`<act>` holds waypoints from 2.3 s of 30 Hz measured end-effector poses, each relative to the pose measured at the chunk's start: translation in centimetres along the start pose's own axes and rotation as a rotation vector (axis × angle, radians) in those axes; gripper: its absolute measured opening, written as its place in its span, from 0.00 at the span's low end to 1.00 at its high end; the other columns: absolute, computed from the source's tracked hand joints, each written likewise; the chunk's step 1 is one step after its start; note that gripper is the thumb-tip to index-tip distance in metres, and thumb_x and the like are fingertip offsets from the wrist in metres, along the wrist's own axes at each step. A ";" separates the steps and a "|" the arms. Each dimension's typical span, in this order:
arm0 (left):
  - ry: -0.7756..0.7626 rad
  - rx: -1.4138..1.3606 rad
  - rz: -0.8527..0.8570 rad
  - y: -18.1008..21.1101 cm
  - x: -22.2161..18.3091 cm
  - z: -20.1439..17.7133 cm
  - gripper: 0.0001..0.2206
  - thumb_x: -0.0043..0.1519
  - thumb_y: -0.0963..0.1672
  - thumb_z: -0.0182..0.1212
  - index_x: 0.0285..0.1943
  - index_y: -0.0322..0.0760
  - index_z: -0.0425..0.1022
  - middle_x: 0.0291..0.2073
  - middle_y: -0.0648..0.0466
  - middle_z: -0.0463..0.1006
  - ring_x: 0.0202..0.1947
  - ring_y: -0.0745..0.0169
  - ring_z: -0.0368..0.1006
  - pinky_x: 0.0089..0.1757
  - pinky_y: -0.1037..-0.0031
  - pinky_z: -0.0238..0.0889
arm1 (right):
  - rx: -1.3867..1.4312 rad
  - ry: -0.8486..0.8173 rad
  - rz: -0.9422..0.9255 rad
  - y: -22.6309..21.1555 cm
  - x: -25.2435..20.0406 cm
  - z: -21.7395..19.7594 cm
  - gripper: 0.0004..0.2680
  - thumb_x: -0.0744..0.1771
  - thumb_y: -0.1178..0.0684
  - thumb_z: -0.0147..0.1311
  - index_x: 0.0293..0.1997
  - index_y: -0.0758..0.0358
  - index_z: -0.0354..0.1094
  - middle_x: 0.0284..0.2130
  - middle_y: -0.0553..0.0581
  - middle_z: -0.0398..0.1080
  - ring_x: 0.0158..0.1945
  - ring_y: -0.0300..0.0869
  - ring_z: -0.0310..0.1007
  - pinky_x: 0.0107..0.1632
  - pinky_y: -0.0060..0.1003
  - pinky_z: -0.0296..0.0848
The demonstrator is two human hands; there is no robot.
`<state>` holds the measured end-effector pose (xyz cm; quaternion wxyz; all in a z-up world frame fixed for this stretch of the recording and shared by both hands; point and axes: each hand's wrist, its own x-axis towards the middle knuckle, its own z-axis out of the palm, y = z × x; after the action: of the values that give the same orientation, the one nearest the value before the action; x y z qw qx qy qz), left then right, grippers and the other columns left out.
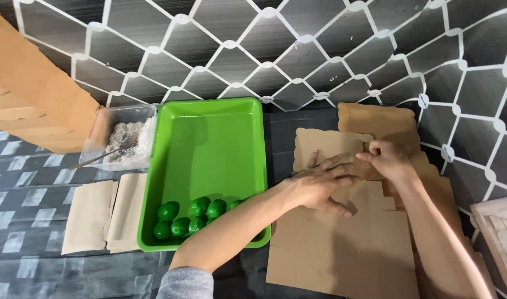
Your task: Folding cardboard sheets into boxes for food packaging.
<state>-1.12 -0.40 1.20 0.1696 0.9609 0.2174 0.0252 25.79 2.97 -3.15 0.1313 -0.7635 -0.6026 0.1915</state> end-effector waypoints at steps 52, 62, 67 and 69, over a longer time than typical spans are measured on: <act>-0.066 0.041 -0.033 -0.6 1.1 2.0 0.41 0.57 0.68 0.45 0.78 0.60 0.54 0.79 0.48 0.47 0.80 0.41 0.35 0.69 0.40 0.32 | -0.228 -0.084 0.114 -3.8 -3.4 -2.6 0.17 0.62 0.35 0.65 0.45 0.50 0.64 0.46 0.56 0.76 0.59 0.55 0.71 0.65 0.54 0.56; -0.070 -0.013 -0.043 -0.4 0.5 0.7 0.36 0.60 0.65 0.45 0.77 0.61 0.56 0.79 0.50 0.50 0.80 0.44 0.37 0.71 0.44 0.33 | -0.072 -0.026 0.117 -1.1 3.2 -0.4 0.22 0.57 0.36 0.71 0.41 0.60 0.66 0.44 0.65 0.75 0.54 0.59 0.74 0.52 0.47 0.69; -0.059 -0.009 -0.028 -0.9 0.8 1.1 0.34 0.62 0.65 0.46 0.78 0.62 0.54 0.79 0.53 0.48 0.79 0.44 0.38 0.71 0.45 0.34 | 0.017 0.008 0.104 -0.4 -0.4 -0.6 0.24 0.58 0.32 0.70 0.41 0.59 0.64 0.43 0.67 0.75 0.52 0.60 0.75 0.47 0.49 0.70; -0.076 -0.011 -0.022 -0.5 0.5 0.5 0.34 0.63 0.64 0.45 0.78 0.60 0.54 0.79 0.52 0.48 0.80 0.44 0.36 0.71 0.45 0.33 | -0.151 -0.089 0.183 -0.7 -2.5 -0.9 0.24 0.57 0.28 0.68 0.45 0.47 0.62 0.47 0.55 0.75 0.56 0.50 0.75 0.50 0.43 0.72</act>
<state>-0.78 0.09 0.50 0.1834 0.9577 0.2212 -0.0117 25.09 0.70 -1.72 0.0288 -0.8138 -0.5484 0.1904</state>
